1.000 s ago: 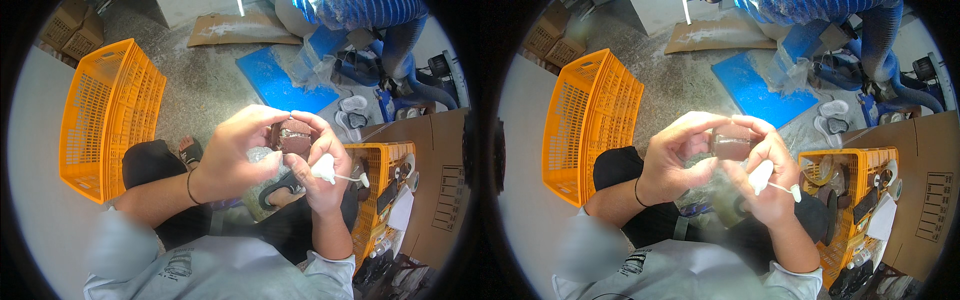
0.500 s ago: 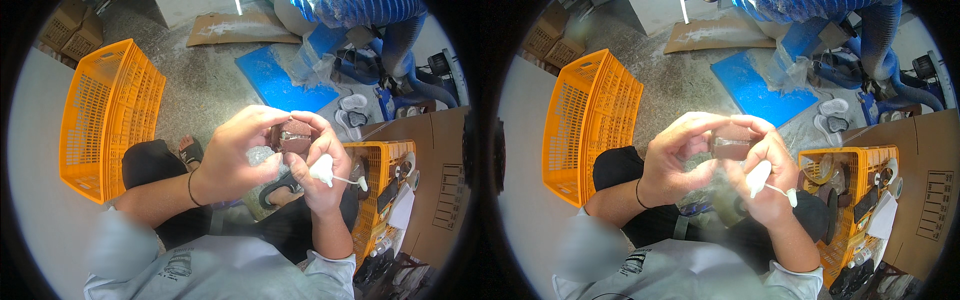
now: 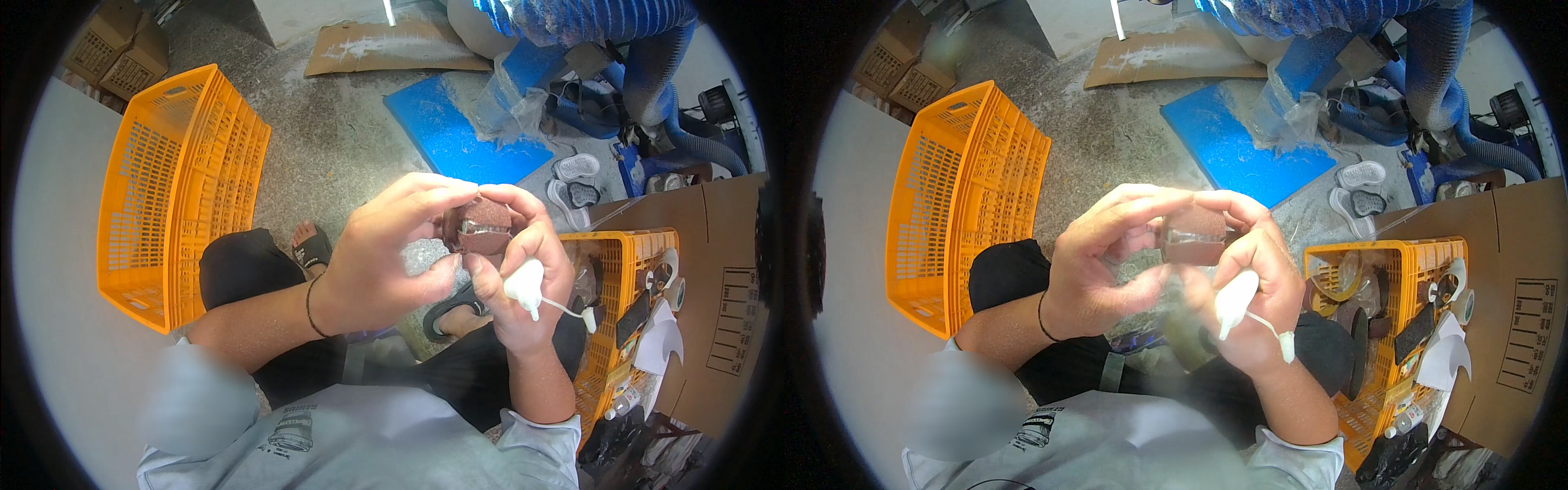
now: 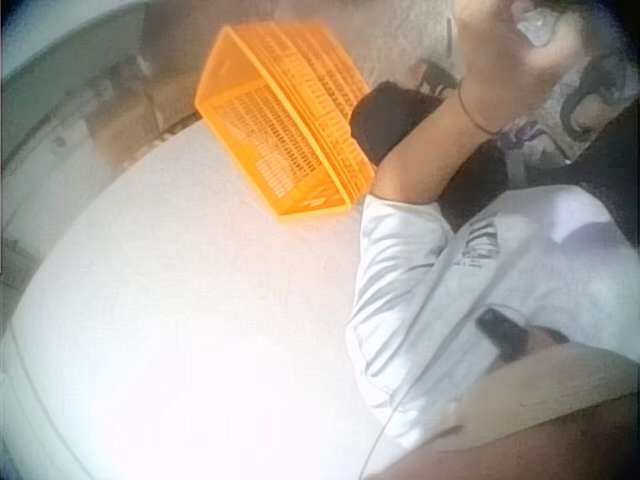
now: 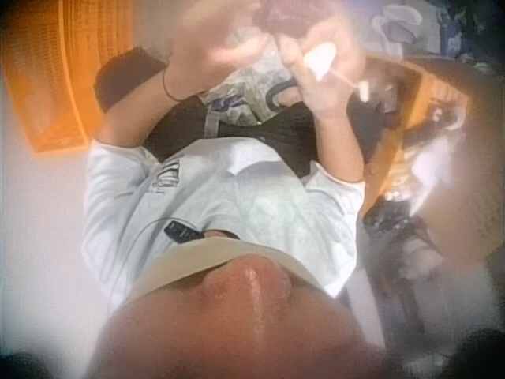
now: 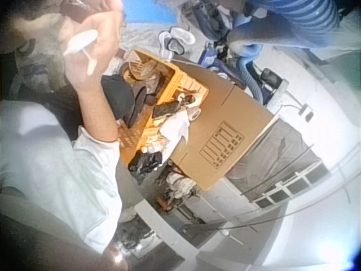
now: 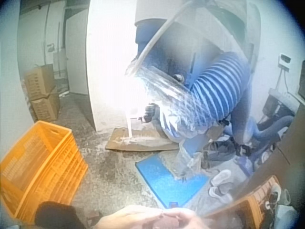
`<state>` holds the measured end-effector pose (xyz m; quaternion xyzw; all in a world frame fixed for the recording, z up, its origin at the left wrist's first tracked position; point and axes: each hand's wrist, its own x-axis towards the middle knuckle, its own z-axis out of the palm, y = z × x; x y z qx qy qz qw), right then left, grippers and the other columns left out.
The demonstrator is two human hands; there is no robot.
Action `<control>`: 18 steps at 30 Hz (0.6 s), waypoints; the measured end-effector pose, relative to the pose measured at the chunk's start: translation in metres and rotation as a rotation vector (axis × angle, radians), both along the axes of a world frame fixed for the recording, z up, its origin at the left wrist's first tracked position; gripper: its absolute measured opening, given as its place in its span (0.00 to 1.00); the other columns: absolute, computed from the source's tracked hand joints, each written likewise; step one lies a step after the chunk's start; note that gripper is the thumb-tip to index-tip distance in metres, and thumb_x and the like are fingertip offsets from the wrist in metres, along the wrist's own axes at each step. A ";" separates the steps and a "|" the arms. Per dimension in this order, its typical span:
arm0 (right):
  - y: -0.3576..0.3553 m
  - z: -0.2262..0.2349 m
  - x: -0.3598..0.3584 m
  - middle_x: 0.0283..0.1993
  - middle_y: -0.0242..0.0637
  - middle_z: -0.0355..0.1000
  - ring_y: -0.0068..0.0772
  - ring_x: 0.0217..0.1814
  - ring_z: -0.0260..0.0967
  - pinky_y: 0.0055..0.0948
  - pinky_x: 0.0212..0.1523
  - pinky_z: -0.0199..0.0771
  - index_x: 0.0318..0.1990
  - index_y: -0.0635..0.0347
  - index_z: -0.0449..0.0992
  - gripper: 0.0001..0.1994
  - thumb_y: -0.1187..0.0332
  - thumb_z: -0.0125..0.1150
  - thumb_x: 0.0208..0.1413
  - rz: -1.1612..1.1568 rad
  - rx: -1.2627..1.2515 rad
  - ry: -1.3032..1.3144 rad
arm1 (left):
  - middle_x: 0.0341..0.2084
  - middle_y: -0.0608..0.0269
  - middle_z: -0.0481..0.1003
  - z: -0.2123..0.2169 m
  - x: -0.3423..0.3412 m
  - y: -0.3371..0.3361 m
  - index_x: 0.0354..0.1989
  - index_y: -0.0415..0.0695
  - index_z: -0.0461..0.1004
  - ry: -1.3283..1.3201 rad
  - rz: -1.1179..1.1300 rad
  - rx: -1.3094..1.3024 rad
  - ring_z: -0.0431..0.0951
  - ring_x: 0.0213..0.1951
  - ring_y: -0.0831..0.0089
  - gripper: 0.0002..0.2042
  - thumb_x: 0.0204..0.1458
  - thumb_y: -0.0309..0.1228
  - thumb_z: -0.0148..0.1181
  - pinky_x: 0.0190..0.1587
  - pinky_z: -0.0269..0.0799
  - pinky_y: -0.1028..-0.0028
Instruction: The person applies glue from a small white bottle to the surface of a round, brown object held in the left hand. The person rotates the object to cover different areas with the glue.
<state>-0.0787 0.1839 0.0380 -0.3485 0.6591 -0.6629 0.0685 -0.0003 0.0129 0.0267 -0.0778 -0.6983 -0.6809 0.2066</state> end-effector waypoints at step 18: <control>0.001 0.002 0.003 0.60 0.53 0.71 0.40 0.59 0.73 0.37 0.59 0.73 0.26 0.56 0.64 0.18 0.76 0.74 0.45 -0.027 0.017 0.124 | 0.53 0.51 0.74 0.002 -0.001 0.000 0.60 0.37 0.72 0.092 0.018 -0.069 0.80 0.51 0.65 0.30 0.43 0.12 0.63 0.51 0.80 0.69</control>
